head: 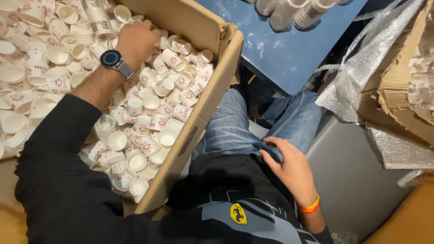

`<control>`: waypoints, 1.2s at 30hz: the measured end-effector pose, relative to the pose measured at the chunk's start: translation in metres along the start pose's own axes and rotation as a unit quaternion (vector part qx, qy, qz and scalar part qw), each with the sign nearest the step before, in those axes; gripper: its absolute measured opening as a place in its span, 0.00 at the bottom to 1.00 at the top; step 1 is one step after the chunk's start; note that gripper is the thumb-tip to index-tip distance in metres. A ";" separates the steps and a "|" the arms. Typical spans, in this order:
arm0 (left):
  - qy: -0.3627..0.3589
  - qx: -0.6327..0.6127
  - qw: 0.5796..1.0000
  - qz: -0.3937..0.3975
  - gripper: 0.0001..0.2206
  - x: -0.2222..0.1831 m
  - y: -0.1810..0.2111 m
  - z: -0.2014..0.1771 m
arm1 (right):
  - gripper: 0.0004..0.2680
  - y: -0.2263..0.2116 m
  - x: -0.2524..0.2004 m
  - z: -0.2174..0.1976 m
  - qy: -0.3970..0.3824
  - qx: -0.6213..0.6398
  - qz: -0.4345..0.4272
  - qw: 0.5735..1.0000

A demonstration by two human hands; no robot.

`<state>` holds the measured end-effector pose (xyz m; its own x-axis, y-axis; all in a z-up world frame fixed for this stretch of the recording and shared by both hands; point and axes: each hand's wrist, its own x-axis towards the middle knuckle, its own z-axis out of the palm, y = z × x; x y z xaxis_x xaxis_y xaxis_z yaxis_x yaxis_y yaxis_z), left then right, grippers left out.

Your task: The recorder is organizing, unstacking, and inspecting small paper cups from large cardboard boxes and placing them onto a table.

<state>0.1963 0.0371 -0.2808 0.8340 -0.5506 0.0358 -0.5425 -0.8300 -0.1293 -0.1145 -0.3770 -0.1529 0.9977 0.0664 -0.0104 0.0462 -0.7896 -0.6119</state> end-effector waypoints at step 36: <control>0.104 -0.530 0.840 0.060 0.20 -0.048 0.129 -0.232 | 0.18 -0.048 0.042 -0.014 0.011 0.238 -0.114 0.964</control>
<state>0.0632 -0.0644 -0.0693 0.7906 -0.5483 0.2726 -0.4991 -0.3193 0.8056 -0.0742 -0.3452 -0.1129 0.9655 0.1880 0.1805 0.2416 -0.3858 -0.8904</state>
